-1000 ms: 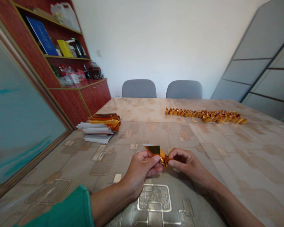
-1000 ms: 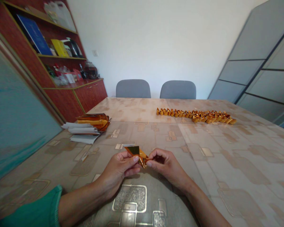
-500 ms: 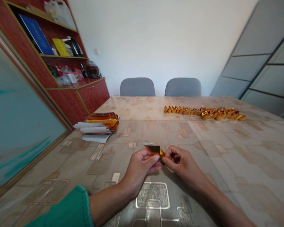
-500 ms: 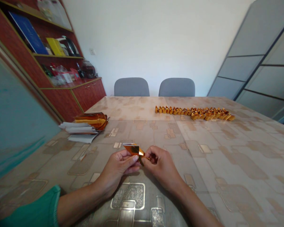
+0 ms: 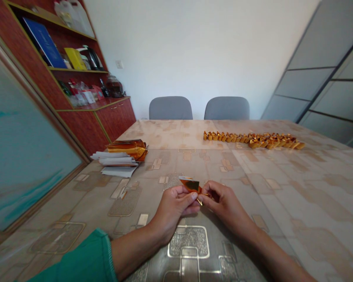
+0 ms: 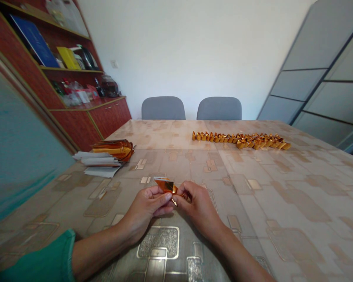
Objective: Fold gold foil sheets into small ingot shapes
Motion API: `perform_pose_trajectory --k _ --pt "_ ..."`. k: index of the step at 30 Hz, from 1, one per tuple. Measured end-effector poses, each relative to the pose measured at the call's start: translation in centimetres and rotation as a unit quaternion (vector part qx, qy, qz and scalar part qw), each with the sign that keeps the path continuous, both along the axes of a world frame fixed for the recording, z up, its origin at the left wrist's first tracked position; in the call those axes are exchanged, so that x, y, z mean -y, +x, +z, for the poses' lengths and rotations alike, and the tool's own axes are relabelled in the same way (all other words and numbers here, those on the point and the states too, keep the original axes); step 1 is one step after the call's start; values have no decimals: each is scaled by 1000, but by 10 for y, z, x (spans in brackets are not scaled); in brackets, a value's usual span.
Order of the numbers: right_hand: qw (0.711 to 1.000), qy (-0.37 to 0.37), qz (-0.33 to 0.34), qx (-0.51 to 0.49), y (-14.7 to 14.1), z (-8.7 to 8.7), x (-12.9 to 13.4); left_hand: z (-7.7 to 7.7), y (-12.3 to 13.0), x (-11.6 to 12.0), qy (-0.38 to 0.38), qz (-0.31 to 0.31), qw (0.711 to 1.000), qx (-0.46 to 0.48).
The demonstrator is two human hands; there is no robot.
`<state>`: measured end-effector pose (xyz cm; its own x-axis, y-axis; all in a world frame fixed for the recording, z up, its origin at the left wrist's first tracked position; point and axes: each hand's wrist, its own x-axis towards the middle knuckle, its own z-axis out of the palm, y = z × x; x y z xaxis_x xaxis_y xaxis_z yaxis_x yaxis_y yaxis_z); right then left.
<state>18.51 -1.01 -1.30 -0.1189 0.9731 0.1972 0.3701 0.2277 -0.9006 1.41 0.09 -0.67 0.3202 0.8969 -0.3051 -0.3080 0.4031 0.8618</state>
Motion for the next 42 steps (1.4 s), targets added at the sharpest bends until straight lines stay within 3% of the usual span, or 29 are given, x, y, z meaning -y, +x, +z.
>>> perform_pose_trajectory --k 21,27,42 --pt "999 -19 13 -46 -2 -3 -4 -2 0 -9 -32 -3 999 22" --pt "982 -84 28 -165 5 -5 0 -2 0 -9 -10 22 999 27" --pt "992 -72 -8 -103 0 -5 2 -6 -1 -5 8 10 1000 27"
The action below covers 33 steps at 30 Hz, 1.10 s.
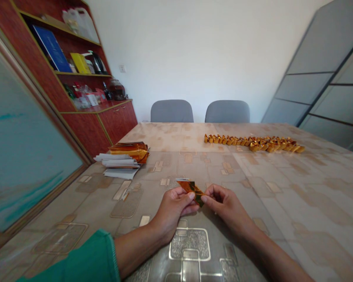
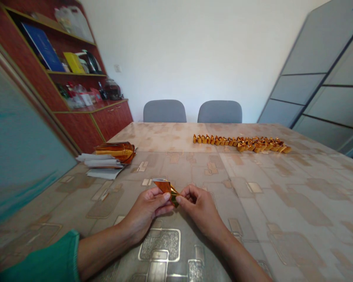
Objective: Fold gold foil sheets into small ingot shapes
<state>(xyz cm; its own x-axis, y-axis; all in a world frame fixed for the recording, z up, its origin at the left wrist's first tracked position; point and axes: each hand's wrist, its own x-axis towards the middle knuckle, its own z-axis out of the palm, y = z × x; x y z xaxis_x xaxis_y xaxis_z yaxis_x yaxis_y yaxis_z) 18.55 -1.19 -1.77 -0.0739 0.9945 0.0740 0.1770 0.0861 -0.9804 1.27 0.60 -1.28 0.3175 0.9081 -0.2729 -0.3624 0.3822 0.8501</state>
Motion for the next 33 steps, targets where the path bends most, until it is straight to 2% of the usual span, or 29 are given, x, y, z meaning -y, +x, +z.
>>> perform_pose_trajectory --k 5,12,17,22,29,33 --pt "1000 13 -13 -2 3 0 -1 1 3 -2 2 -1 1000 8" --pt "1000 -6 26 -10 1 -1 -1 -2 3 0 9 23 999 29" --pt "1000 -12 21 -13 0 -6 1 -4 5 2 25 23 999 22" --pt "998 -15 44 -39 0 -7 0 -5 4 -1 41 29 999 12" --pt "999 0 1 -51 2 -6 -1 -6 5 -4 52 31 998 2" --pt "998 -7 23 -63 -1 -5 0 -3 6 -3 61 41 997 12"
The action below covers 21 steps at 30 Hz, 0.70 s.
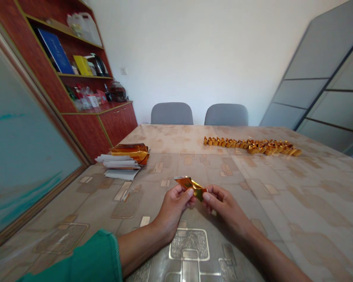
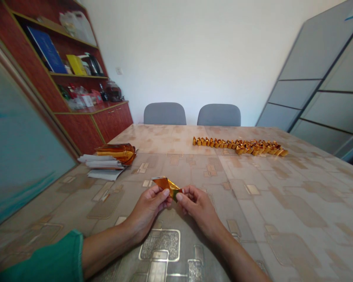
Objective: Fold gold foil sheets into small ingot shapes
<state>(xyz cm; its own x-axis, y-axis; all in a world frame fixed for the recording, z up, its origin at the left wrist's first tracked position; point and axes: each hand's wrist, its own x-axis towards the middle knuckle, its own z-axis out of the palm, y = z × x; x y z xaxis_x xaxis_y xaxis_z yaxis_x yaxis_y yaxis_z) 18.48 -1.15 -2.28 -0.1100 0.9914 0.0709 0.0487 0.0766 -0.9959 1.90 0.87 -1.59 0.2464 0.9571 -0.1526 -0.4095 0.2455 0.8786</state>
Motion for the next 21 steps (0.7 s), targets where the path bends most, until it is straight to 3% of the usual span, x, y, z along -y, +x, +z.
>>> perform_pose_trajectory --k 14,18,21 --pt "996 22 85 -9 5 2 2 2 -5 -4 -22 -22 999 14" --pt "992 114 38 43 13 9 3 5 -8 -5 -31 -25 999 12" --pt "970 209 51 114 14 12 3 6 -10 -5 -24 -19 1000 5"
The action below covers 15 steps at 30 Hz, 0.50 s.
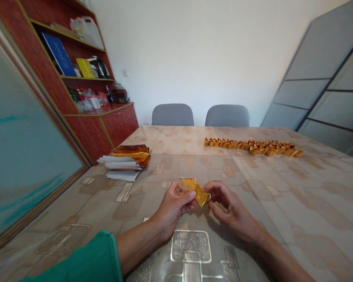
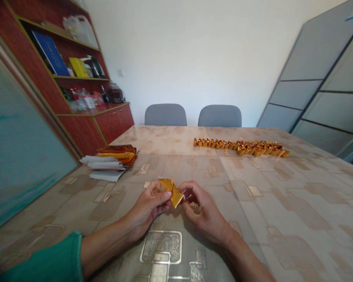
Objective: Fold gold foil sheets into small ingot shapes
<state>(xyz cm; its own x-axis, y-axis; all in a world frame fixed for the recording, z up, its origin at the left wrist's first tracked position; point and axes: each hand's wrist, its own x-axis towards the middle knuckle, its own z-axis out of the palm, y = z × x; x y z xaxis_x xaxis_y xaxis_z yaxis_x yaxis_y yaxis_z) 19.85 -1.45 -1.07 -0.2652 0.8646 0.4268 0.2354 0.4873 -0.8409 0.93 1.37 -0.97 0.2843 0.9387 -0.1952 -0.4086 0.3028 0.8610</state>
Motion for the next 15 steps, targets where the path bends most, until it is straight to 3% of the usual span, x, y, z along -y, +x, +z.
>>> perform_pose_trajectory --k 5,12,15 --pt "994 90 -18 65 -5 1 -3 -1 2 -1 57 27 998 -14" --pt "994 77 -69 26 -4 -4 -5 -3 1 -1 149 22 986 -73" --pt "994 63 -85 11 -4 -5 -6 -1 -1 -1 228 25 963 -141"
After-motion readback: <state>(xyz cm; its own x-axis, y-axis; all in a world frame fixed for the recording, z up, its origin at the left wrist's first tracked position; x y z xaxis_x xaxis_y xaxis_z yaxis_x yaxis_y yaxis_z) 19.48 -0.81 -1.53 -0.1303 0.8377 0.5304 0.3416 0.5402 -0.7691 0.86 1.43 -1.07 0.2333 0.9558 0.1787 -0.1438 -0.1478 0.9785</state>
